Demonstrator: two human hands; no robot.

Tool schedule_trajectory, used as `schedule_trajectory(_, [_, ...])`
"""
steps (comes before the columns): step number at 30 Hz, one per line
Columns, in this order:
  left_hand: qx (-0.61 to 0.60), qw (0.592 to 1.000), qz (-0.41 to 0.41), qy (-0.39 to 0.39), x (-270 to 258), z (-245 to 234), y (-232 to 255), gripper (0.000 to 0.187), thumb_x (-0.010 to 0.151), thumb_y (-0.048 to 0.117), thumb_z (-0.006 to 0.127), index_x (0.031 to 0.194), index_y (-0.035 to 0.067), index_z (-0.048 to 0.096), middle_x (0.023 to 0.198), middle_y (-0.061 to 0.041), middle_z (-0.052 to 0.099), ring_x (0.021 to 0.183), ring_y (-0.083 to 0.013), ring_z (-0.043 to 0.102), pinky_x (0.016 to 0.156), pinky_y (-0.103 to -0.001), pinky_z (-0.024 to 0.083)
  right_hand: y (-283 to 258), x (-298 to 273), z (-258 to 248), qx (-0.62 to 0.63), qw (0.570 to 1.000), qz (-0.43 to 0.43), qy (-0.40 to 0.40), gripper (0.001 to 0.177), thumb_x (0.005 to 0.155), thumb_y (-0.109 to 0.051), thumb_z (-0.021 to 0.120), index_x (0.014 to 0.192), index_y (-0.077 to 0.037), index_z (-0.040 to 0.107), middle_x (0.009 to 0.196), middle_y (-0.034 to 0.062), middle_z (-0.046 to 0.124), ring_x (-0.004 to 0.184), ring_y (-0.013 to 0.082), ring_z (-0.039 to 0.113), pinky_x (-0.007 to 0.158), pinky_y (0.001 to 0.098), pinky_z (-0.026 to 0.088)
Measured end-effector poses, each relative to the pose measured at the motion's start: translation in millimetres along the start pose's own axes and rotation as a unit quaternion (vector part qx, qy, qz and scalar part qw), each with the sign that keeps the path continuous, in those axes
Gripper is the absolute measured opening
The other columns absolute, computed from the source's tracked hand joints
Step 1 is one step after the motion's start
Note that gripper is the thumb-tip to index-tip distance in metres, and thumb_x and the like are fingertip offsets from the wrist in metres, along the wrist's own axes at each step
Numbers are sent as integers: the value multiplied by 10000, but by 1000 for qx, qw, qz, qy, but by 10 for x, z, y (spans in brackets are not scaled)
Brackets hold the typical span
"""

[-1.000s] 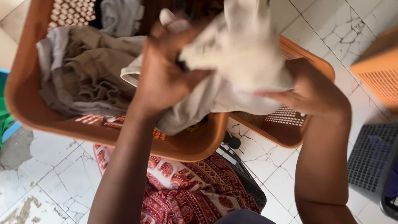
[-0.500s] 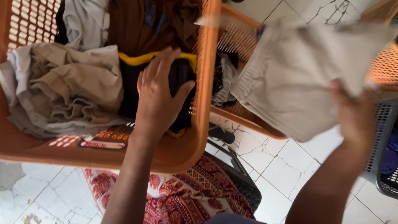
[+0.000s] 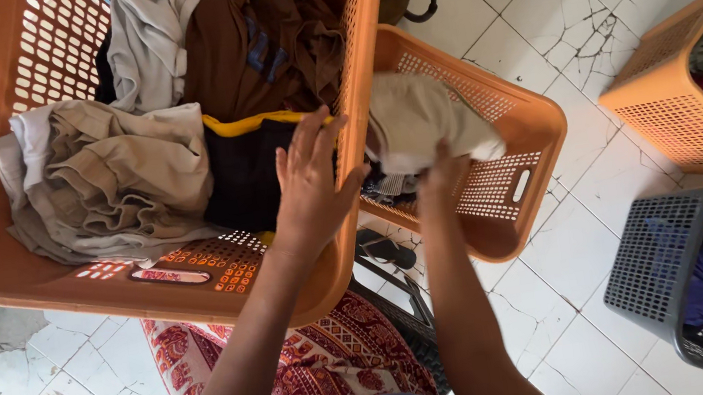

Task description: The person sorts through items in orange laundry baskets by hand, lifting and unfolding a pair of light-colored shorts and a black garment to separate them.

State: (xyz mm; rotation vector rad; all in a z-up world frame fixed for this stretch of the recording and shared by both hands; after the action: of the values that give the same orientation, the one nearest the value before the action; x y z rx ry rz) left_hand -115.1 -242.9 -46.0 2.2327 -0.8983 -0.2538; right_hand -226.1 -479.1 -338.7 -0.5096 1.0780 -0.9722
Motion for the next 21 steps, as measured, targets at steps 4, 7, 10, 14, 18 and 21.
schedule_trajectory(4, [-2, 1000, -15, -19, -81, 120, 6, 682, 893, 305, 765, 1482, 140, 465, 1591, -144, 370, 1520, -377, 269, 1147, -732, 182, 484, -409, 176, -131, 988, 82, 8, 417, 1015, -60, 590, 1403, -90, 440, 1344, 170, 615, 1102, 296, 656, 888, 444, 561])
schedule_trajectory(7, [7, 999, -25, -25, -110, 145, -50, 686, 896, 311, 757, 1488, 135, 456, 1600, -145, 349, 1535, -381, 229, 1156, -730, 157, 686, -640, 251, -378, 913, 56, -141, 267, 1094, -74, 584, 1354, -32, 545, 1316, 208, 678, 1092, 284, 669, 934, 435, 530])
schedule_trajectory(10, [6, 999, -33, -21, -159, 110, -146, 702, 890, 312, 759, 1492, 127, 449, 1613, -146, 332, 1541, -383, 208, 1154, -735, 141, 781, -850, 87, -250, 948, 166, -110, 333, 1037, -29, 555, 1365, -71, 520, 1218, 173, 653, 985, 248, 632, 903, 409, 531])
schedule_trajectory(14, [2, 999, -41, 0, -246, -3, -282, 709, 898, 329, 767, 1496, 124, 445, 1625, -141, 329, 1546, -389, 202, 1148, -742, 142, 570, -859, -47, -99, 977, 154, -112, 366, 1004, -21, 510, 1368, -64, 518, 1030, 86, 615, 830, 184, 586, 889, 358, 586])
schedule_trajectory(18, [-7, 998, -54, 32, -275, -204, -448, 705, 892, 325, 770, 1491, 132, 453, 1627, -125, 342, 1551, -375, 217, 1139, -740, 172, -267, -916, 245, -15, 965, -68, -251, 96, 1065, -6, 533, 1130, -46, 475, 840, 49, 571, 712, 144, 518, 747, 285, 530])
schedule_trajectory(21, [-9, 994, -78, 76, -367, -444, -662, 688, 894, 295, 770, 1491, 137, 468, 1644, -110, 351, 1561, -366, 229, 1156, -723, 200, -991, -1195, 672, -19, 944, -208, -254, 184, 1014, -45, 580, 1187, -66, 520, 1027, 62, 630, 898, 153, 616, 786, 264, 555])
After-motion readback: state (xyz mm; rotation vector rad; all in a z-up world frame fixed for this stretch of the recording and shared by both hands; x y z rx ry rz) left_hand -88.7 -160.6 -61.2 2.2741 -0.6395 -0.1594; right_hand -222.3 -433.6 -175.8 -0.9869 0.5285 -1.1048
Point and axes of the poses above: each hand's wrist, its own x-axis towards the middle knuckle, its own z-axis out of the palm, y = z × x, the point moved 3 cm from there along x, towards the middle knuckle
